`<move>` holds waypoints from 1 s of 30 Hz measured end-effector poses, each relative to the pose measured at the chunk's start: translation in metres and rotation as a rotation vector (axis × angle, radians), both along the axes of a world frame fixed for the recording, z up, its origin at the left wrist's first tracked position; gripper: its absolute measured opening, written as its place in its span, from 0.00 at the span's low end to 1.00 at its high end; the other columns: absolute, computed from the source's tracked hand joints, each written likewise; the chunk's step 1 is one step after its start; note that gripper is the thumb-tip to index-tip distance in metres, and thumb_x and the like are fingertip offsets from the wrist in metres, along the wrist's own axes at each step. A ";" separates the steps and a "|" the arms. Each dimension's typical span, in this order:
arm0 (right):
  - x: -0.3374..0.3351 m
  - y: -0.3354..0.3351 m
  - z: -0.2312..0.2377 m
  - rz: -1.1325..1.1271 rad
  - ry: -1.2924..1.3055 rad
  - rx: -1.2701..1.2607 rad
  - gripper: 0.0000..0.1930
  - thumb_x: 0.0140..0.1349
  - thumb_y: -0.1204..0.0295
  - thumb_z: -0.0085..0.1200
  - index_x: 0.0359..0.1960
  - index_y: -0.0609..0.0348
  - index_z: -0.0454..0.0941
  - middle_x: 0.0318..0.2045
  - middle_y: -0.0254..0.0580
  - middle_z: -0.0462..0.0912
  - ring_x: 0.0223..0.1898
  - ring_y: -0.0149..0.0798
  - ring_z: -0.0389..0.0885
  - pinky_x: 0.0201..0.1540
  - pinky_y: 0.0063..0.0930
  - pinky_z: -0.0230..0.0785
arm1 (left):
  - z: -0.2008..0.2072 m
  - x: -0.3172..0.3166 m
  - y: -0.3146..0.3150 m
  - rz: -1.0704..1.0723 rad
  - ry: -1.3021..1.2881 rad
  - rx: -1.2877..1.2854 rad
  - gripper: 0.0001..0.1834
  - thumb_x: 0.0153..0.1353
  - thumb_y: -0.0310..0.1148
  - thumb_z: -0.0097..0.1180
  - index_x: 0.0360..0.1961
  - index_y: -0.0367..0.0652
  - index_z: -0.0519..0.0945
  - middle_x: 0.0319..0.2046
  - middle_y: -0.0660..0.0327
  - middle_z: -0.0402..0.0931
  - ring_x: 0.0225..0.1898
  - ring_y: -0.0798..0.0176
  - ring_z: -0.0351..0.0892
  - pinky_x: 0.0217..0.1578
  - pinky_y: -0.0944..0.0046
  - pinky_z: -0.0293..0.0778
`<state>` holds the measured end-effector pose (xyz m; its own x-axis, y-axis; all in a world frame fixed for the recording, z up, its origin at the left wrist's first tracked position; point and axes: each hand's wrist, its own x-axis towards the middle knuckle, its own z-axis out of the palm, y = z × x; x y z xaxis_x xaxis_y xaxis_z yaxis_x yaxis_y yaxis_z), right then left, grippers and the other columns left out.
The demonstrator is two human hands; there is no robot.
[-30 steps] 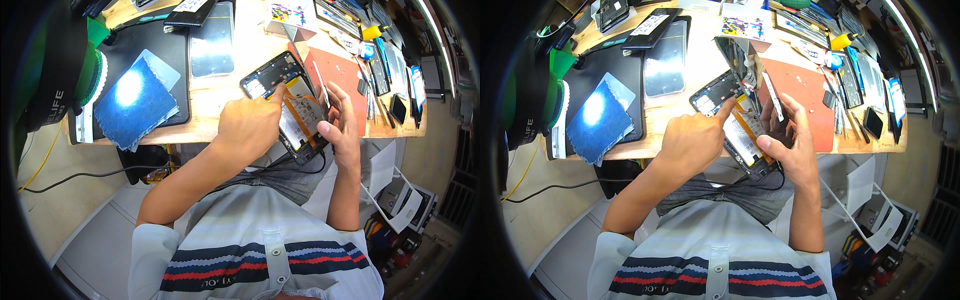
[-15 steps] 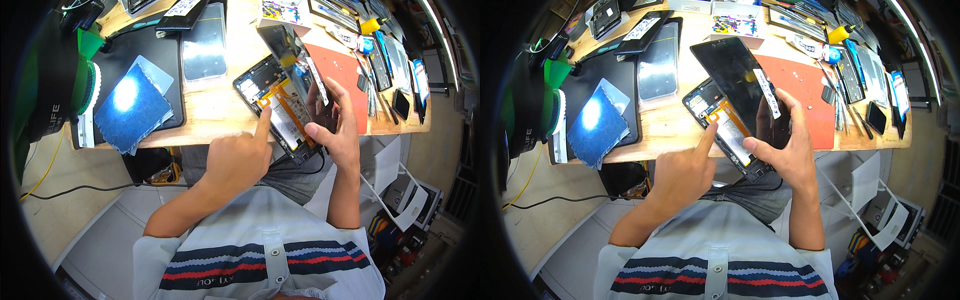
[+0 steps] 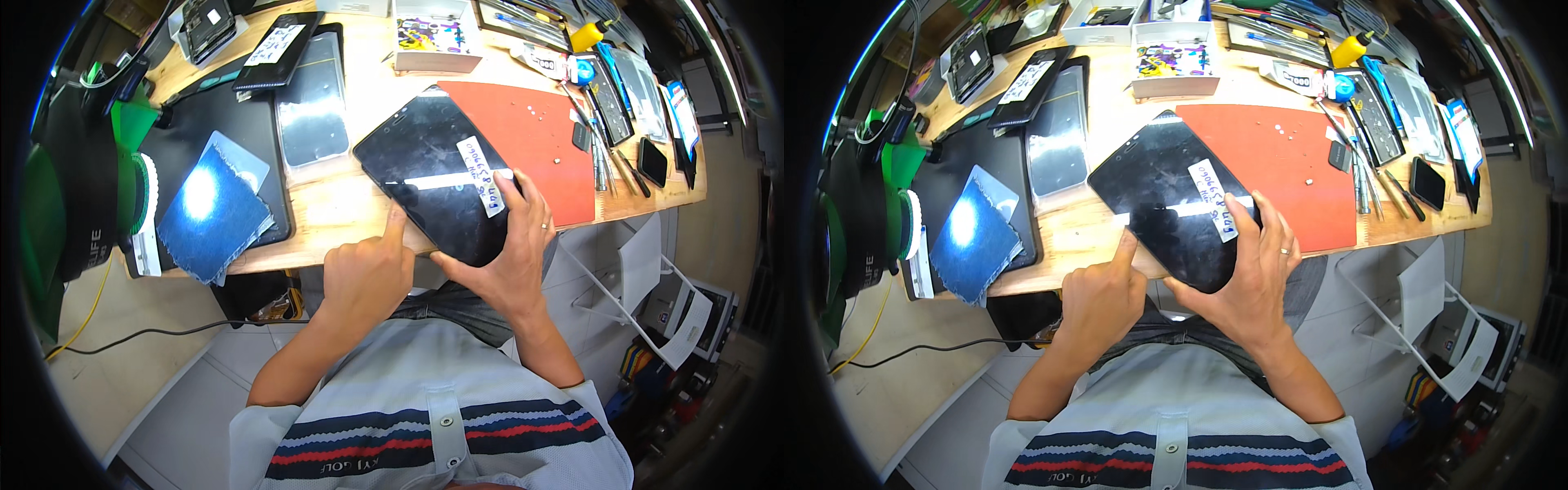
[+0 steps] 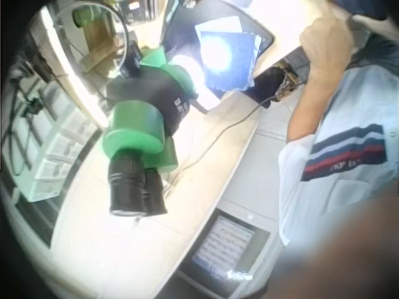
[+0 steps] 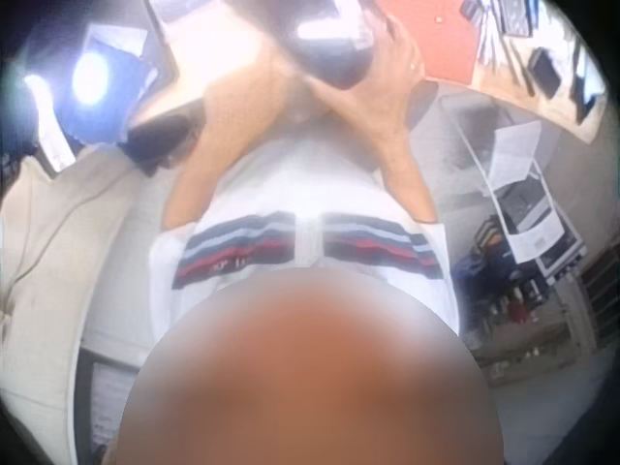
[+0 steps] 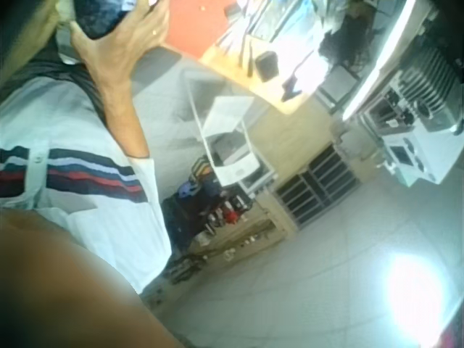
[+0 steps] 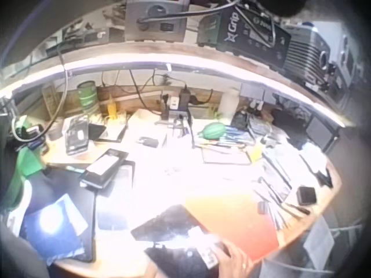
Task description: The person uses a manual screwdriver and a blue electric screwdriver to remove screws from a disassembled tablet. They connect a charging cable to the tablet, then continue unscrewing components and handling the back cover.
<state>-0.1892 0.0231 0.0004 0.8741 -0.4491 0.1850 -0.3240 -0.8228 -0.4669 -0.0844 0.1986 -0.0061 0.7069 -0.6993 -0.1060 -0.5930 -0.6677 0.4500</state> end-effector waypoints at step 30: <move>0.006 -0.010 0.010 0.049 -0.066 0.115 0.60 0.39 0.51 0.83 0.75 0.57 0.62 0.68 0.56 0.69 0.71 0.57 0.65 0.71 0.57 0.54 | 0.001 -0.011 0.031 0.161 0.357 -0.494 0.27 0.69 0.27 0.57 0.69 0.37 0.75 0.20 0.53 0.81 0.14 0.58 0.77 0.22 0.58 0.73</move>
